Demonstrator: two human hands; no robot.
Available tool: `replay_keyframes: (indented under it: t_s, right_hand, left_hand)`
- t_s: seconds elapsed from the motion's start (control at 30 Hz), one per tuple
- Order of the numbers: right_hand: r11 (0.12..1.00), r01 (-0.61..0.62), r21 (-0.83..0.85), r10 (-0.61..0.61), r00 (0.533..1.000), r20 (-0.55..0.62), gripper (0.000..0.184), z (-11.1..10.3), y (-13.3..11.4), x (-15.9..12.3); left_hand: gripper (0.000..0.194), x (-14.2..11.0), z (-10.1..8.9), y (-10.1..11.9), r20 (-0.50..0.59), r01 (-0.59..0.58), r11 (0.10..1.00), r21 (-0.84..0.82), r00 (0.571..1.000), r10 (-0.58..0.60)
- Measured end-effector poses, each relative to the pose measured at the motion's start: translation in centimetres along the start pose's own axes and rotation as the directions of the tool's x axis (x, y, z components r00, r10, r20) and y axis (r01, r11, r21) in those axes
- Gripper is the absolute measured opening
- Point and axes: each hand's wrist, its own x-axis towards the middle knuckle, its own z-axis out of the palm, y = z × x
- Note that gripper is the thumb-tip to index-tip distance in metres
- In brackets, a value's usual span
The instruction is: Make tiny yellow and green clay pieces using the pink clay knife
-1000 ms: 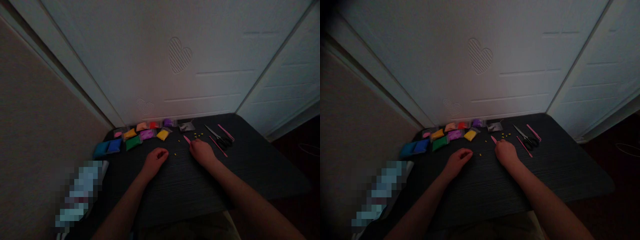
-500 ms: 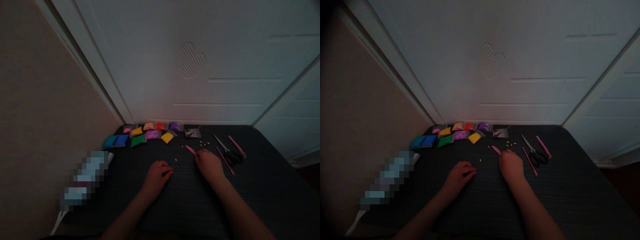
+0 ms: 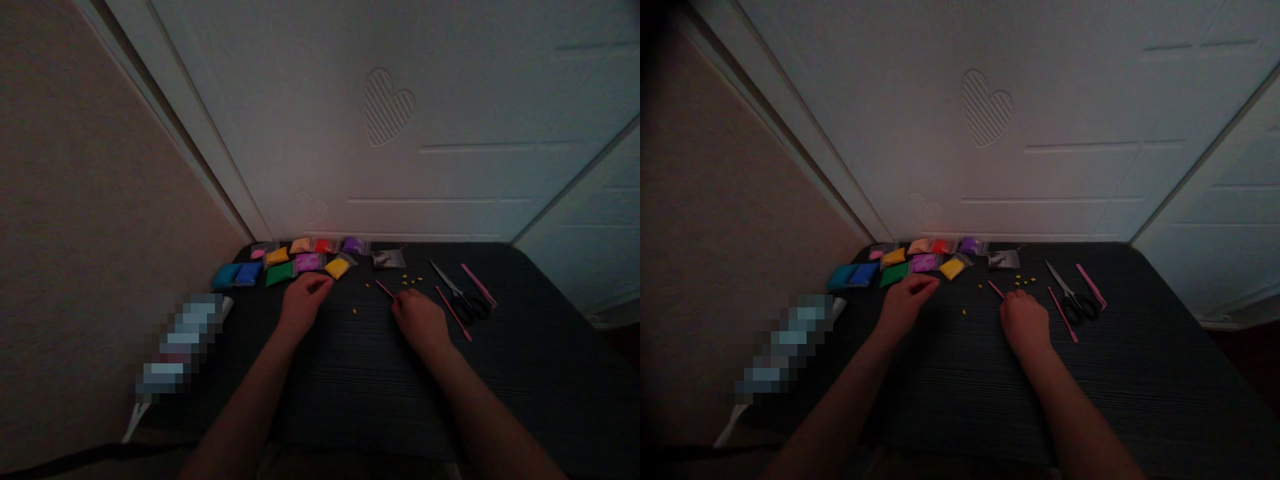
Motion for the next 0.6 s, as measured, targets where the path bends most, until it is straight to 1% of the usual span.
replay_keyframes:
  t_s: [0.07, 0.1, 0.13, 0.2, 0.27, 0.3, 0.43, 0.53, 0.6]
  right_hand:
    - [1.000, -0.004, -0.006, 0.004, 1.000, -0.002, 0.024, -0.1, 0.0, 0.0]
    - [1.000, -0.006, -0.011, 0.006, 1.000, -0.003, 0.024, -0.1, 0.1, 0.0]
    - [1.000, -0.008, -0.016, 0.007, 1.000, -0.003, 0.024, -0.1, 0.1, 0.0]
    - [1.000, -0.014, -0.025, 0.013, 1.000, -0.002, 0.023, -0.1, 0.2, 0.1]
    - [0.999, -0.025, -0.033, 0.025, 1.000, 0.004, 0.023, 0.0, 0.2, 0.1]
    - [0.999, -0.032, -0.035, 0.032, 0.999, 0.007, 0.023, 0.0, 0.2, 0.1]
    - [0.998, -0.066, -0.012, 0.066, 0.998, 0.008, 0.021, 0.1, 0.3, 0.2]
    - [0.994, -0.097, 0.045, 0.097, 0.995, 0.003, 0.020, 0.0, 0.2, 0.3]
    - [0.990, -0.121, 0.074, 0.121, 0.993, 0.007, 0.020, -0.1, 0.2, 0.4]
  left_hand:
    - [0.028, 1.6, 0.1, 0.2, -0.032, -0.006, 1.000, 0.016, 0.999, 0.006]
    - [0.029, 2.3, 0.2, 0.2, -0.014, -0.032, 0.999, 0.043, 0.999, 0.032]
    - [0.028, 2.7, 0.4, 0.0, 0.034, -0.072, 0.996, 0.058, 0.997, 0.070]
    - [0.025, 3.2, 1.0, -0.6, 0.154, -0.174, 0.981, 0.085, 0.975, 0.159]
    - [0.021, 3.1, 1.6, -1.4, 0.241, -0.238, 0.966, 0.099, 0.948, 0.209]
    - [0.020, 3.0, 2.0, -1.8, 0.266, -0.255, 0.961, 0.105, 0.939, 0.220]
    - [0.017, 2.3, 3.7, -2.3, 0.305, -0.297, 0.946, 0.126, 0.919, 0.248]
    - [0.018, 2.0, 4.8, -2.2, 0.299, -0.322, 0.936, 0.141, 0.915, 0.270]
    - [0.020, 1.9, 5.1, -2.2, 0.287, -0.342, 0.925, 0.167, 0.914, 0.287]
